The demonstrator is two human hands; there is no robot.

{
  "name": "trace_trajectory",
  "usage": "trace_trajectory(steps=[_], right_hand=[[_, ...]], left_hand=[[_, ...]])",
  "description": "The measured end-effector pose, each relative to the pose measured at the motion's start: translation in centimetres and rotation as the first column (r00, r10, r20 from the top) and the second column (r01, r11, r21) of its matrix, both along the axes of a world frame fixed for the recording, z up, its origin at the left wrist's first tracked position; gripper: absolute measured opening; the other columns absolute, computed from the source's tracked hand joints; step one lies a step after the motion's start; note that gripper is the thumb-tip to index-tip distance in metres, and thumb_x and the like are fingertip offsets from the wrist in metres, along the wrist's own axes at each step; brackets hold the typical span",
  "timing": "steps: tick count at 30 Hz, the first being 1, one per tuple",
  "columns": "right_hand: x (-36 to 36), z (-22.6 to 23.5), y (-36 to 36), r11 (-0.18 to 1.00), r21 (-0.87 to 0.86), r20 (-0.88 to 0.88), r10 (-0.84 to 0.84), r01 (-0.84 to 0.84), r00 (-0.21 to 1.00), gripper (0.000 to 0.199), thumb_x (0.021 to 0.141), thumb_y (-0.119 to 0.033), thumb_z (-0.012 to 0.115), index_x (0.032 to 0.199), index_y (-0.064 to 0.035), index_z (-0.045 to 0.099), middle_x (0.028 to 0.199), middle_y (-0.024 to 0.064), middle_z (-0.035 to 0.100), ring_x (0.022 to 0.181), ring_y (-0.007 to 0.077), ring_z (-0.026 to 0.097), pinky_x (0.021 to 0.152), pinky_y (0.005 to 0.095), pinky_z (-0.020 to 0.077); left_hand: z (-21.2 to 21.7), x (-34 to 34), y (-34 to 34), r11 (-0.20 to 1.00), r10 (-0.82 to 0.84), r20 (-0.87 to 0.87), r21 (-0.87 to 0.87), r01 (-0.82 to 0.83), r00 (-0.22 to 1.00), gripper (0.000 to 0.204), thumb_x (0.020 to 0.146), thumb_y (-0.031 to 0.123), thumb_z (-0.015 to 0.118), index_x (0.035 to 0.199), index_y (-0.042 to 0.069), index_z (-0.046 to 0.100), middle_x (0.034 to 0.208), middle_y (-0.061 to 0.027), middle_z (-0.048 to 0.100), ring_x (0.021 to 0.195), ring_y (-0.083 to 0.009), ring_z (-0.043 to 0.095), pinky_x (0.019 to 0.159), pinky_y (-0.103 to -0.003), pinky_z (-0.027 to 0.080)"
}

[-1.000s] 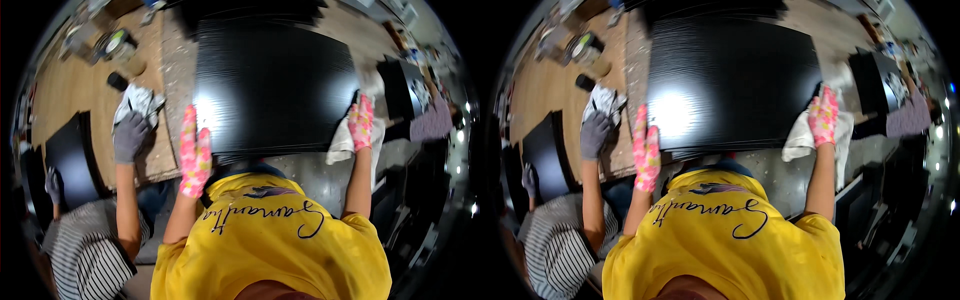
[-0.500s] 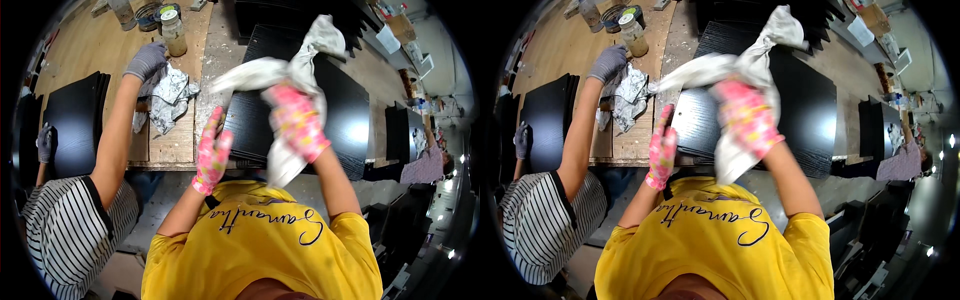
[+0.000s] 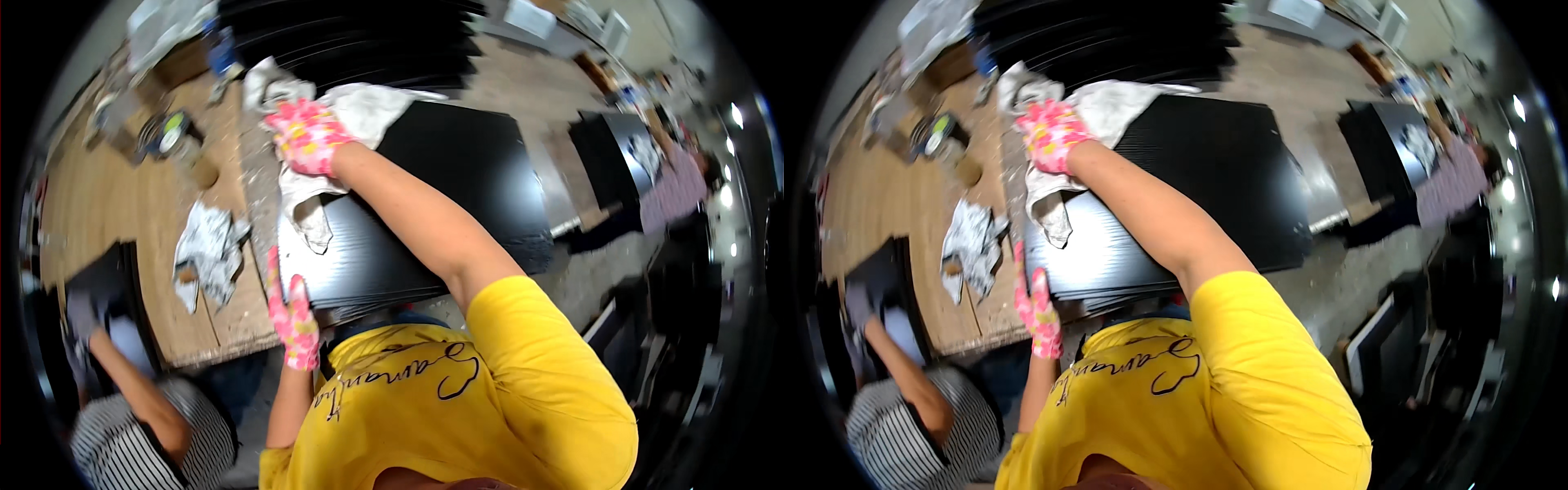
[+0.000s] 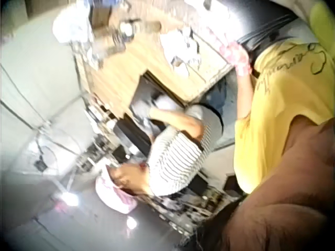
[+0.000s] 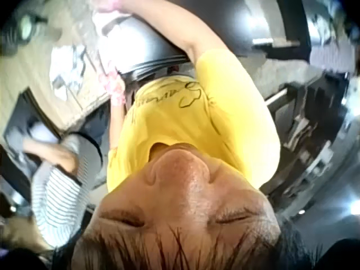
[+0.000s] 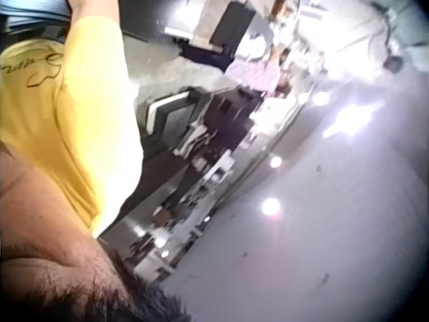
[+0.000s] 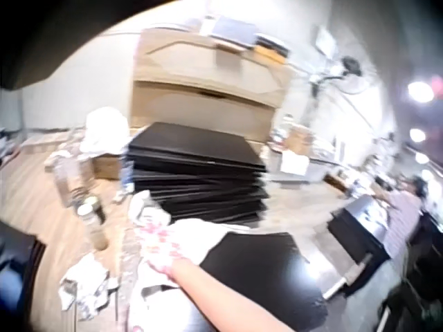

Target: Cleaning and polishing black furniture boards using a cloth and a liquid solution.

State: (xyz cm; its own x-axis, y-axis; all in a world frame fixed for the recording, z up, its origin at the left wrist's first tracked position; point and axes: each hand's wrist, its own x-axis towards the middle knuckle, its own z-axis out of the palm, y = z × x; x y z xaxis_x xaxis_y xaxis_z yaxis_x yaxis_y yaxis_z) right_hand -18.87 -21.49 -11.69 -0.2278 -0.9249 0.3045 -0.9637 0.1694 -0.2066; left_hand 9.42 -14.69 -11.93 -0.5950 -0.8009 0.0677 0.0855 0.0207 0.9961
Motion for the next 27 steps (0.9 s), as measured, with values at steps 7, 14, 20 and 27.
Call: trace_trajectory(steps=[7, 14, 20, 27], right_hand=[[-13.0, 5.5, 18.6, 0.894, 0.020, 0.386, -0.420, 0.448, 0.821, 0.034, 0.096, -0.027, 0.044, 0.112, -0.0058, 0.065, 0.119, 0.0167, 0.065, 0.112, 0.0328, 0.060, 0.097, 0.0434, 0.0469], [-18.4, -1.9, 44.7, 0.506, 0.258, 0.719, -0.670, 0.823, 0.186, 0.044, 0.096, -0.031, 0.053, 0.130, -0.0046, 0.058, 0.120, 0.0133, 0.065, 0.105, 0.0277, 0.063, 0.093, 0.0402, 0.0506], [-11.2, -4.1, 55.0, 0.490, -0.059, 0.919, -0.314, 0.870, 0.239, 0.038, 0.095, -0.015, 0.059, 0.130, -0.0022, 0.057, 0.113, 0.0039, 0.067, 0.092, 0.0159, 0.064, 0.083, 0.0299, 0.0525], [-7.8, 1.8, 50.5, 0.548, -0.065, 0.838, -0.424, 0.834, 0.343, 0.042, 0.096, -0.021, 0.064, 0.131, 0.0003, 0.058, 0.124, 0.0106, 0.065, 0.116, 0.0176, 0.058, 0.100, 0.0282, 0.0424]], left_hand=[[0.0, -0.9, 1.4, 0.990, 0.136, -0.097, 0.038, -0.133, 0.986, 0.052, 0.102, 0.017, 0.047, 0.147, -0.006, 0.037, 0.152, -0.0166, 0.039, 0.138, -0.0237, 0.038, 0.114, -0.035, 0.026], [0.5, -0.6, 0.9, 0.992, 0.087, 0.009, -0.096, -0.085, 0.996, 0.051, 0.102, 0.017, 0.046, 0.148, -0.004, 0.036, 0.154, -0.0168, 0.036, 0.143, -0.0261, 0.033, 0.117, -0.038, 0.023], [3.9, 2.4, 2.1, 0.432, 0.039, 0.450, -0.813, 0.391, 0.892, 0.064, 0.092, 0.031, 0.065, 0.146, 0.006, 0.043, 0.153, -0.0135, 0.040, 0.146, -0.0378, 0.027, 0.118, -0.052, 0.020], [7.4, 3.6, 1.6, 0.501, -0.123, 0.704, -0.564, 0.657, 0.699, 0.094, 0.067, 0.039, 0.086, 0.144, 0.005, 0.044, 0.153, -0.0179, 0.038, 0.144, -0.0396, 0.030, 0.114, -0.053, 0.027]])
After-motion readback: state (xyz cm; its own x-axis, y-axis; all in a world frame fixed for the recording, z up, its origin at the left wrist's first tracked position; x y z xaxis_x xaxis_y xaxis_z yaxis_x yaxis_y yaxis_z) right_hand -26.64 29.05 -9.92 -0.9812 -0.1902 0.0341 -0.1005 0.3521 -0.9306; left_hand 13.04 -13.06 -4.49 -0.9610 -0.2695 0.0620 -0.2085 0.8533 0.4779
